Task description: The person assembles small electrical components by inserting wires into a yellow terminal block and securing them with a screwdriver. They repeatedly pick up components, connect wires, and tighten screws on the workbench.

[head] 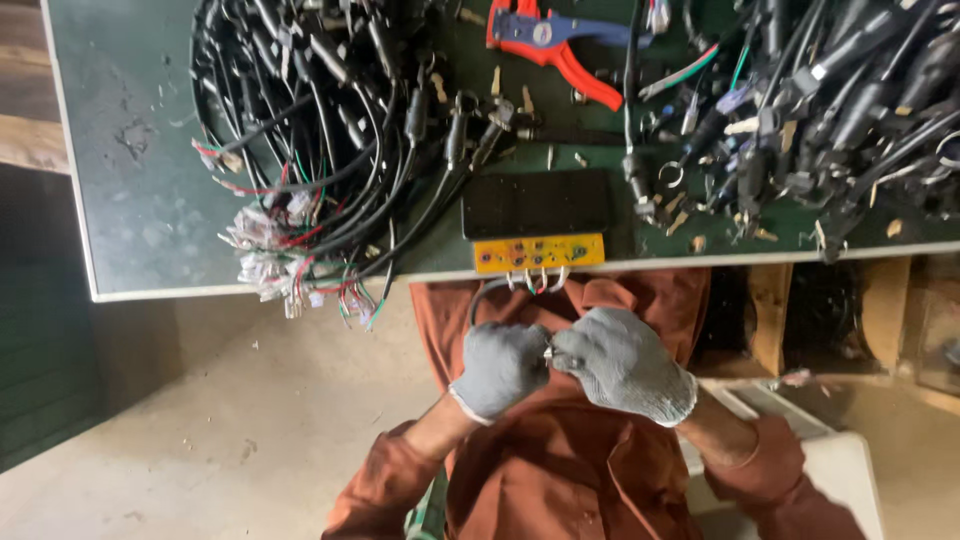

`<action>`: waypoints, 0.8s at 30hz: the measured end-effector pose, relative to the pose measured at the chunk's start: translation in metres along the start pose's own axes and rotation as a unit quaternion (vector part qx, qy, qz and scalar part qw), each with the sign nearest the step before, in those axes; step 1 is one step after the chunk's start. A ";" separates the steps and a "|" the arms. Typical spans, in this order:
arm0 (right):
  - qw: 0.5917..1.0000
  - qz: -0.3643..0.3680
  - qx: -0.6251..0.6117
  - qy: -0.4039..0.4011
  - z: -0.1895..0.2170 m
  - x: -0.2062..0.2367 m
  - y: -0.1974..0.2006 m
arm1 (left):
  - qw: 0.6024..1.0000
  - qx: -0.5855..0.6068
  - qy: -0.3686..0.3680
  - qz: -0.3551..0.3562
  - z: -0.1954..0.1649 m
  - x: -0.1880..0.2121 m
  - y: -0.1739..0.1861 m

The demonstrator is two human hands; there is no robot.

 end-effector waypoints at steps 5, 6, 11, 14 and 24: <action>0.991 0.095 0.017 -0.092 -0.038 -0.001 -0.014 | 0.999 -0.022 -0.032 -0.022 -0.013 -0.024 0.024; 0.979 0.132 0.004 -0.155 -0.056 0.003 -0.010 | 0.990 0.026 -0.088 -0.106 -0.023 -0.024 0.041; 0.716 0.056 -0.496 -0.487 -0.111 0.064 0.046 | 0.955 0.048 -0.269 -0.111 -0.056 0.016 0.054; 0.739 0.023 -0.544 -0.398 -0.083 0.061 0.072 | 0.950 -0.074 -0.303 -0.022 -0.061 0.046 0.040; 0.921 -0.180 0.291 -0.184 -0.070 -0.083 0.081 | 0.866 -0.463 0.150 -0.117 0.108 -0.019 0.125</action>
Point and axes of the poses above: each hand's wrist, its own x-axis away from the middle knuckle, its own y-axis out of the back of the hand, z = x × y, the point moved 8 cm from there along -x, towards the middle knuckle, and after that the axes turned 10 degrees about -y, right-handed, at the moved point
